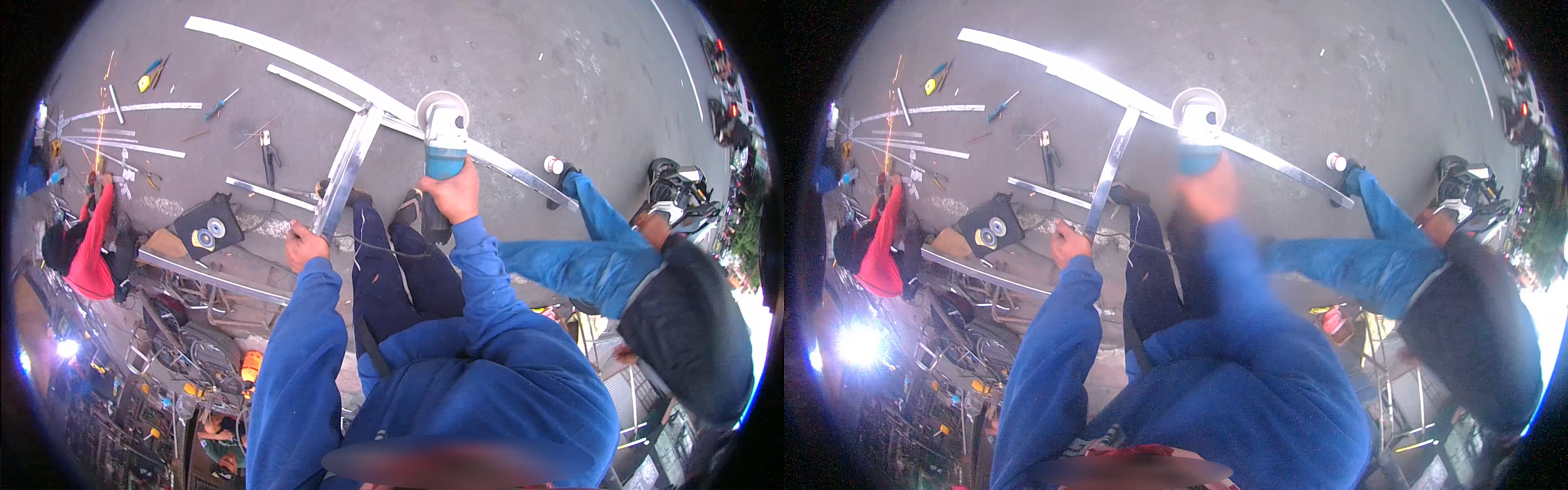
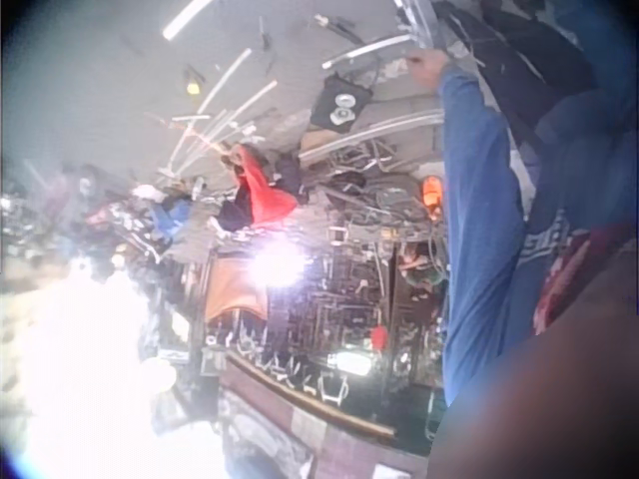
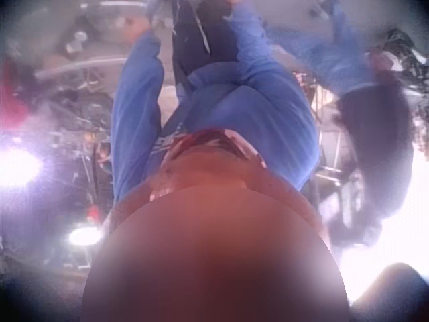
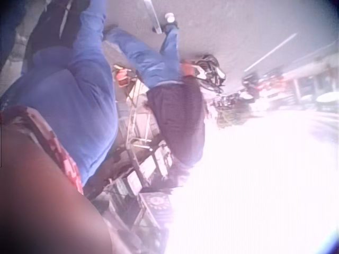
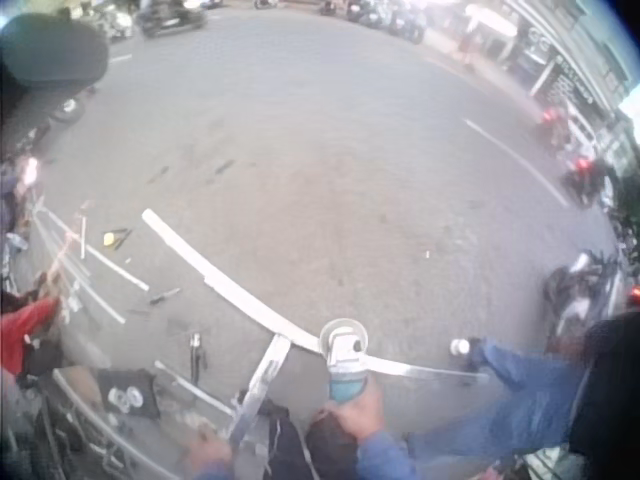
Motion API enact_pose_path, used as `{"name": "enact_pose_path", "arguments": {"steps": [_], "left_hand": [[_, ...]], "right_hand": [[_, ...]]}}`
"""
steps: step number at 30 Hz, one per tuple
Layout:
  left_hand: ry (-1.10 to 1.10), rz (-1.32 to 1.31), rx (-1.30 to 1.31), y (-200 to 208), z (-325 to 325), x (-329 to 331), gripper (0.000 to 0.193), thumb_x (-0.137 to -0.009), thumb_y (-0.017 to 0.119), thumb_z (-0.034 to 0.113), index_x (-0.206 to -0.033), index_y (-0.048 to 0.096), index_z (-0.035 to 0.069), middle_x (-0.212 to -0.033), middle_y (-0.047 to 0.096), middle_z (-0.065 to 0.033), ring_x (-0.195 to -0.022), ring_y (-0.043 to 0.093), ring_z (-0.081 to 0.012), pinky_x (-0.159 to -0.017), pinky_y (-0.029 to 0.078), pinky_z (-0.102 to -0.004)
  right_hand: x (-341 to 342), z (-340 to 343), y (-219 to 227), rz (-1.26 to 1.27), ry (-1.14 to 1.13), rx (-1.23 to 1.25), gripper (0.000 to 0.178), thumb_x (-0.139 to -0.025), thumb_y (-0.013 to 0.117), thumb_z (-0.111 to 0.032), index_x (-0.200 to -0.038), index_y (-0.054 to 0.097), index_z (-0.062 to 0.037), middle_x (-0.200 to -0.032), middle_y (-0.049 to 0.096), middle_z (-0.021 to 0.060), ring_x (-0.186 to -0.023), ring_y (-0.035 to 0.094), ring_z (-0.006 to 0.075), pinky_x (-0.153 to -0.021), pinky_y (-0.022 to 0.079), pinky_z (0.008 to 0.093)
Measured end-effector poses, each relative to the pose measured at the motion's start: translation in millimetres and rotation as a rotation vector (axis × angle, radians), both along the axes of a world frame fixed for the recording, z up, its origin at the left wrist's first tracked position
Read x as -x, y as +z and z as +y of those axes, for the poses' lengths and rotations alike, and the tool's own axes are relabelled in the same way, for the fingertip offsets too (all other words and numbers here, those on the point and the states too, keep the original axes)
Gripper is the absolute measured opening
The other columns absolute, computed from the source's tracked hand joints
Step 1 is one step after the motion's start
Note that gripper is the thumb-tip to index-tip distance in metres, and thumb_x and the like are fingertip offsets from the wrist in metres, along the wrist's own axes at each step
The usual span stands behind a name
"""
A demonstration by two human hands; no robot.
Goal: The person uses an angle grinder to smooth the edges of a white metal frame on the ground. They reposition the frame and continue grinding different sections while another person works nearby.
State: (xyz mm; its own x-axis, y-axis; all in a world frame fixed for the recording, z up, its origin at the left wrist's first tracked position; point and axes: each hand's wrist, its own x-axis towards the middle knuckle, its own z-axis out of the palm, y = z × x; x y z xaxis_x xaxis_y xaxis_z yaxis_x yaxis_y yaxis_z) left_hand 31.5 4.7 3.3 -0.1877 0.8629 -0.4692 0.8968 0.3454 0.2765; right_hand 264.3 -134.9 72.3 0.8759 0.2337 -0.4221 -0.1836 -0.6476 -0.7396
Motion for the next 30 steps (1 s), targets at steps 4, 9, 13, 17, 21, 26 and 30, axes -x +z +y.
{"name": "enact_pose_path", "arguments": {"steps": [4, 9, 13, 17, 21, 26, 30], "left_hand": [[-0.027, 0.021, -0.023, 1, -4, -1, 0.064, -0.096, 0.035, 0.051, -0.104, 0.067, -0.004, -0.102, 0.065, -0.0277, -0.101, 0.058, -0.0462, -0.090, 0.043, -0.0496], [-0.015, 0.029, -0.016, 5, -6, -3, 0.058, -0.095, 0.038, 0.050, -0.104, 0.068, 0.002, -0.102, 0.065, -0.0255, -0.097, 0.059, -0.0466, -0.085, 0.044, -0.0536], [-0.003, 0.042, -0.046, 7, -7, -6, 0.057, -0.095, 0.038, 0.051, -0.104, 0.068, 0.003, -0.103, 0.066, -0.0246, -0.097, 0.060, -0.0460, -0.085, 0.045, -0.0533], [-0.016, 0.090, -0.061, 9, -8, -7, 0.057, -0.095, 0.038, 0.051, -0.104, 0.069, 0.004, -0.102, 0.066, -0.0236, -0.097, 0.060, -0.0453, -0.084, 0.045, -0.0531], [0.000, 0.078, -0.003, 9, -7, -6, 0.056, -0.094, 0.039, 0.050, -0.102, 0.070, 0.005, -0.099, 0.067, -0.0225, -0.095, 0.061, -0.0450, -0.081, 0.046, -0.0534], [-0.036, 0.079, -0.043, 4, -8, -4, 0.055, -0.094, 0.039, 0.050, -0.099, 0.071, 0.006, -0.094, 0.068, -0.0213, -0.091, 0.063, -0.0441, -0.079, 0.047, -0.0530], [-0.002, 0.051, -0.058, 2, -9, -4, 0.054, -0.094, 0.040, 0.050, -0.098, 0.071, 0.006, -0.093, 0.068, -0.0213, -0.090, 0.063, -0.0438, -0.078, 0.047, -0.0529]], "right_hand": [[-7, 4, 8, 0.019, 0.019, 0.074, 0.059, -0.061, 0.076, -0.012, -0.115, 0.057, 0.0024, -0.105, 0.067, 0.0212, -0.099, 0.066, 0.0328, -0.085, 0.051, 0.0405], [-7, 13, 9, -0.032, 0.126, 0.058, 0.061, -0.062, 0.076, -0.012, -0.117, 0.055, 0.0040, -0.108, 0.066, 0.0227, -0.103, 0.065, 0.0332, -0.087, 0.050, 0.0407], [-8, 16, 0, 0.005, 0.095, 0.074, 0.063, -0.062, 0.077, -0.013, -0.119, 0.055, 0.0027, -0.109, 0.066, 0.0221, -0.104, 0.064, 0.0341, -0.087, 0.050, 0.0413], [-6, 14, -11, -0.029, 0.099, 0.052, 0.060, -0.058, 0.078, -0.013, -0.111, 0.056, 0.0035, -0.098, 0.066, 0.0157, -0.089, 0.064, 0.0257, -0.079, 0.051, 0.0369], [-4, 16, -16, -0.073, 0.095, 0.067, 0.057, -0.055, 0.079, -0.013, -0.105, 0.056, 0.0046, -0.091, 0.066, 0.0121, -0.080, 0.064, 0.0206, -0.074, 0.052, 0.0345], [-11, 21, -17, -0.090, 0.102, 0.057, 0.057, -0.055, 0.080, -0.013, -0.103, 0.056, 0.0048, -0.091, 0.066, 0.0125, -0.080, 0.064, 0.0205, -0.074, 0.053, 0.0344], [-8, 25, -18, -0.059, 0.140, 0.028, 0.058, -0.055, 0.080, -0.013, -0.105, 0.056, 0.0049, -0.092, 0.066, 0.0119, -0.081, 0.064, 0.0205, -0.074, 0.053, 0.0342]]}}
